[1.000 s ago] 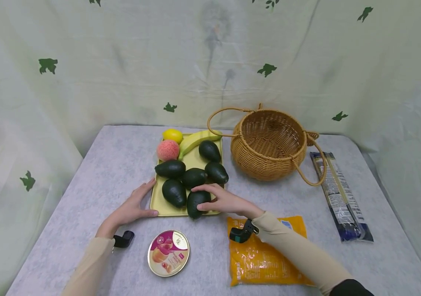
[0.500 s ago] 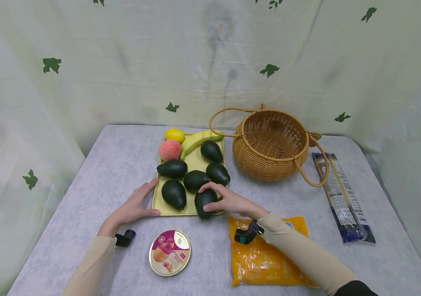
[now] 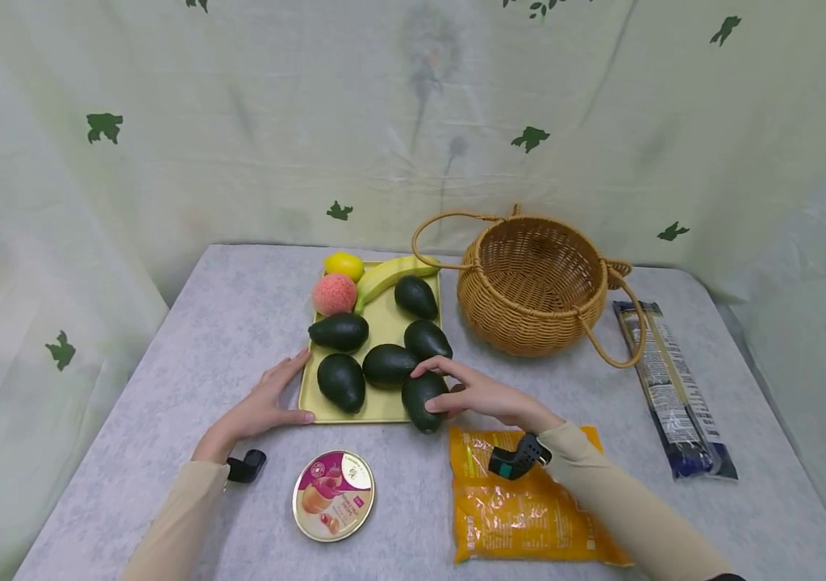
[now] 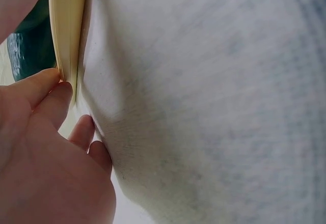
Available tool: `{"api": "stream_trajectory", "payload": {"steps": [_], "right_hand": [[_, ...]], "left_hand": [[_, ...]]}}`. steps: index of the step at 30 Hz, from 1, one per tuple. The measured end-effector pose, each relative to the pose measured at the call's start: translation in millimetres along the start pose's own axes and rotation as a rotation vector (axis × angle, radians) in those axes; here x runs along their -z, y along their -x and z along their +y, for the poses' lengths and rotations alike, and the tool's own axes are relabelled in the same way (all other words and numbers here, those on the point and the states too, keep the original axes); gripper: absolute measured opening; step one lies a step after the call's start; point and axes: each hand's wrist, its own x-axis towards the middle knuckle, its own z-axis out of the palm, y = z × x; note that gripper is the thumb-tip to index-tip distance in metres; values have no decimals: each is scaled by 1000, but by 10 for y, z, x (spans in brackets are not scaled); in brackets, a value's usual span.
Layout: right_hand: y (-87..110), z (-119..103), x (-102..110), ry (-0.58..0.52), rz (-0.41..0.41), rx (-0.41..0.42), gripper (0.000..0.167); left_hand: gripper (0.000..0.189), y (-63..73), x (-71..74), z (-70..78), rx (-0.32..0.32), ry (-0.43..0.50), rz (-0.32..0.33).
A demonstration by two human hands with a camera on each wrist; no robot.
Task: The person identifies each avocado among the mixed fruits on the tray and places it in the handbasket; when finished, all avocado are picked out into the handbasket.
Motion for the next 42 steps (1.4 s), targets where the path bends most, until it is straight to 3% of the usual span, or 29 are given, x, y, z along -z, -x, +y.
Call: {"api": "stream_trajectory", "payload": {"steps": [8,18,26,33,42], "right_hand": [[160,-87,196,-10,-6,95,45],[306,-414,686,4,93,224,45],[442,-635,1189,31,242,196,44],[534,-673,1566,6,341,125,44],[550,-695,1963,44,353,76,47]], "left_hand": [[100,13,6,19,11,3,4],[99,21,11,48,6,8,11],[99,25,-1,40,12,11,15],[99,19,2,40,6,9,11],[99,23,4,30,15,8,13]]}}
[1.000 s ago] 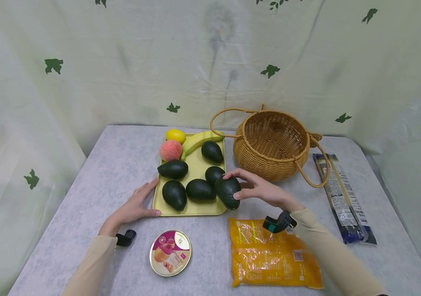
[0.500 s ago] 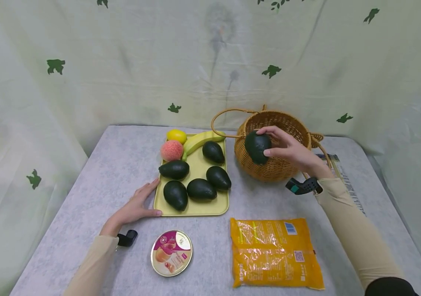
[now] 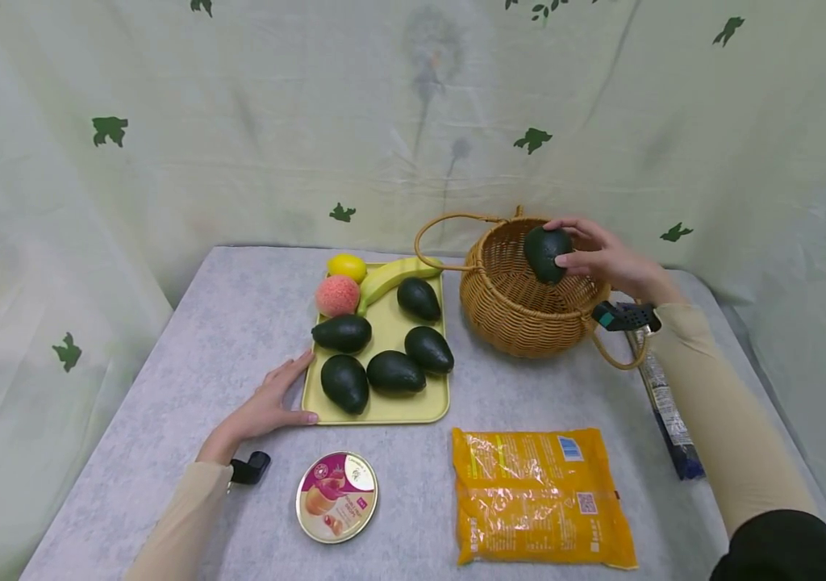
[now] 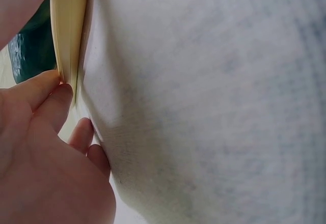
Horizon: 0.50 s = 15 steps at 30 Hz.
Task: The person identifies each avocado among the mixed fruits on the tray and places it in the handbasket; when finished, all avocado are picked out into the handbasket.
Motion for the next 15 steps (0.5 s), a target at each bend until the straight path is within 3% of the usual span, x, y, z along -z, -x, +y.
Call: {"api": "stream_trajectory", "payload": {"steps": [6,15], "right_hand": [[-149,25,110,31,-51,-7,49],[-365,68,98,141,-135,-113,50]], "left_hand": [[99,1,5,12,3,5,0],[98,5,5,16,-3,-2,2]]}}
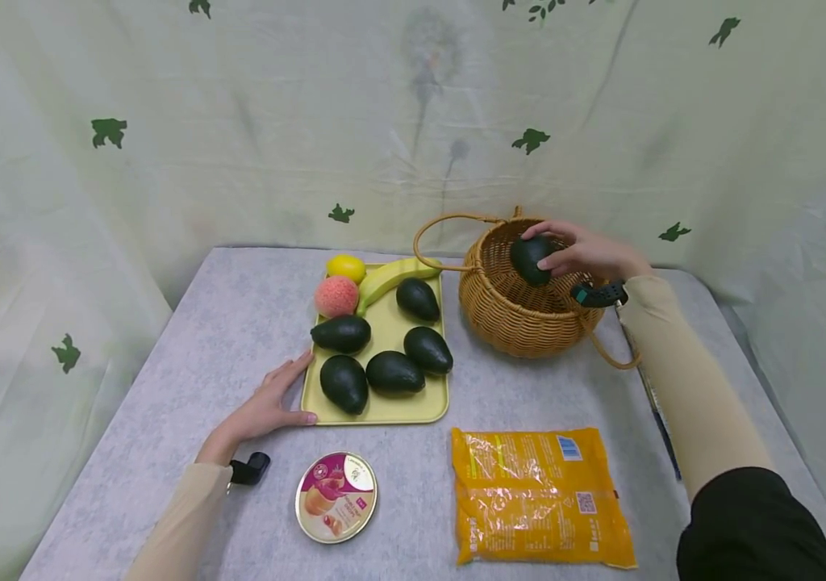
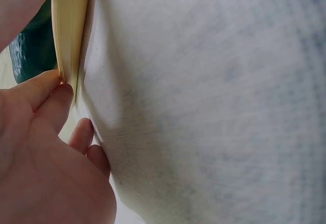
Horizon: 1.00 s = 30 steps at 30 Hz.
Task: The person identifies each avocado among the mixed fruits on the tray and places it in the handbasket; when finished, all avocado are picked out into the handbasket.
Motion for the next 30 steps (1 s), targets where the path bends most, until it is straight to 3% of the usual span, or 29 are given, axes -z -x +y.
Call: {"api": "stream_trajectory", "payload": {"steps": [17,24,30], "right_hand": [[-403,71,-92,60,-98,-123,50],[-384,66,-107,67,-100,-118,49],[-283,5,-122,67,-12,-82,40]], "left_hand": [[97,4,-5,-21,-2,6,7],[97,-4,-13,-27,-13,-4,9],[97,1,-9,-6,-10,-6,7]]}}
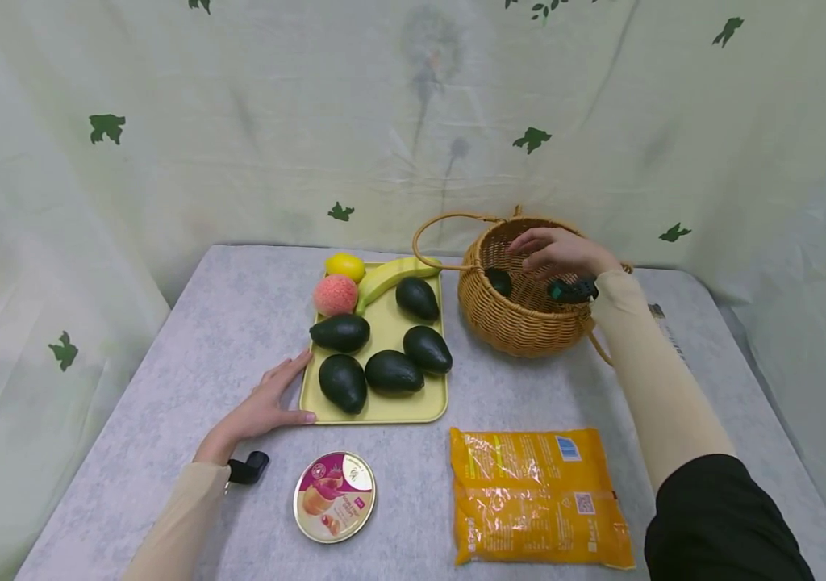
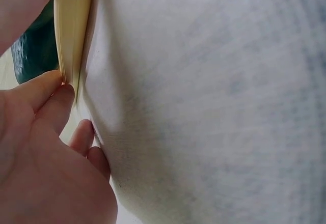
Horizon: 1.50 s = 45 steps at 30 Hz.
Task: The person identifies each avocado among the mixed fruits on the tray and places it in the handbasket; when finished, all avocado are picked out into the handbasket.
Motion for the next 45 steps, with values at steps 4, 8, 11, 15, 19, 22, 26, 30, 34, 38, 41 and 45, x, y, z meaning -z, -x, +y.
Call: {"api": "stream_trajectory", "payload": {"steps": [4,8,11,15,19,22,26,30,34,38,41,45], "right_hand": [[80,-38,-18,-13,46,41,37],[167,-84,-51,-53,60,95,40],[233,-132,-86,-115,55,134,40],[331,-220,-170,-166,31,176,41],[393,-299,-309,-180,-6,227,43],[403,-351,-430,-187,-42,266,42],[391,-416,-598,-183,-92,302,41],[365,-472,-784,-182,-140,320,43],[310,-487,-954,-142,-185,326,45],[238,-455,-1093,-73,-230,308,46],[191,-416,-1192,-54,-264,287,48],[134,-362,-1320,-7,-274,277,49]], "left_hand": [[98,-5,1,7,5,0,-6],[99,-16,7,13,8,-3,-16],[99,-19,15,20,11,-5,-22],[100,-21,26,25,19,-1,-28],[100,-23,25,19,23,-5,-27],[100,-21,21,18,22,-7,-24],[100,-16,21,25,18,2,-24],[100,-11,23,35,13,13,-24],[100,-14,20,27,10,7,-23],[100,-15,10,21,10,7,-21],[100,-13,9,30,13,10,-22],[99,-9,18,44,17,9,-19]]}}
